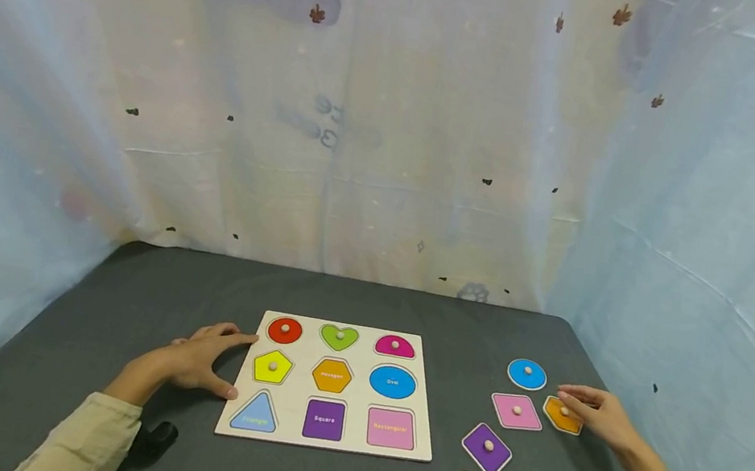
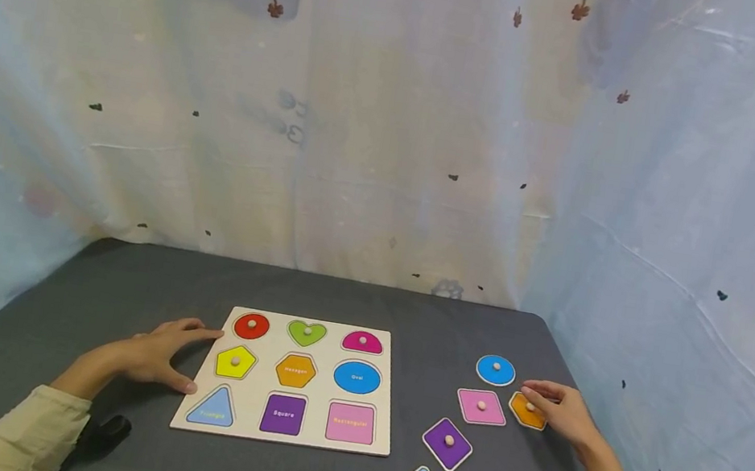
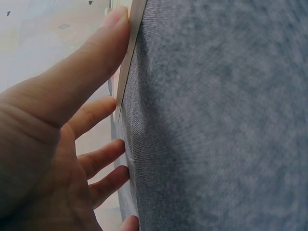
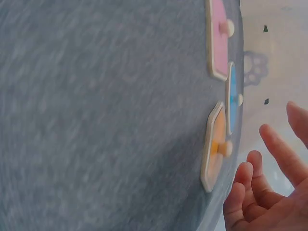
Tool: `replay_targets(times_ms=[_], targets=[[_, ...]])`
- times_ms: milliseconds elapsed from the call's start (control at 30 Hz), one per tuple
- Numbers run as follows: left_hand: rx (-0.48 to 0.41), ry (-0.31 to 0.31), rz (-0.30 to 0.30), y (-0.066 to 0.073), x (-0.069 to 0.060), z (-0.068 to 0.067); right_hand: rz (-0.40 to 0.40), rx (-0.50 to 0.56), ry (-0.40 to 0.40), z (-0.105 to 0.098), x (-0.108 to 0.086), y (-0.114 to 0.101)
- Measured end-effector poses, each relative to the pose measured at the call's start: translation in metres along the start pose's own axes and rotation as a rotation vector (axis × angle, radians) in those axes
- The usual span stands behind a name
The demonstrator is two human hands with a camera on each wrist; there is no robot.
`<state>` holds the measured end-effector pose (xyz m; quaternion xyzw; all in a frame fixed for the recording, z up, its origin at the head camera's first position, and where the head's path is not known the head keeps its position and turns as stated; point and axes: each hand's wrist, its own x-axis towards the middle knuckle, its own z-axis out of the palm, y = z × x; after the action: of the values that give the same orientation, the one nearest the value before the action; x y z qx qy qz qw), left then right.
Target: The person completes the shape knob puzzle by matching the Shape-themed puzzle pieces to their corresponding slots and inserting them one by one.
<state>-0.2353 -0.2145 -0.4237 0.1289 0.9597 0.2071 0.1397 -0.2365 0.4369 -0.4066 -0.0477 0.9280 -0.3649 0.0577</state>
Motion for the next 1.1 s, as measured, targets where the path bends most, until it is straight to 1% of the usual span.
replay_targets(times_ms=[100,200,433,633,833,933,1100], targets=[[0.002,0.000,0.000,0.000,0.000,0.000,0.026,-0.026,-0.009,-0.001,0.000,0.005],[0.002,0.002,0.000,0.000,0.000,-0.001,0.041,-0.026,-0.019,-0.002,0.002,0.011],[0.000,0.004,0.005,0.000,0.000,0.000,0.000,-0.013,-0.044,-0.003,0.002,0.024],[-0.001,0.004,-0.002,0.000,0.000,0.000,0.015,-0.012,-0.040,-0.003,0.004,0.030],[0.004,0.002,-0.007,0.000,0.000,-0.001,0.070,-0.030,-0.049,-0.005,0.009,0.031],[0.002,0.004,-0.004,0.000,-0.001,0.000,0.072,-0.042,-0.038,-0.004,0.010,0.029],[0.002,0.007,-0.007,0.002,-0.001,0.000,0.068,-0.059,-0.012,-0.002,0.010,0.031]])
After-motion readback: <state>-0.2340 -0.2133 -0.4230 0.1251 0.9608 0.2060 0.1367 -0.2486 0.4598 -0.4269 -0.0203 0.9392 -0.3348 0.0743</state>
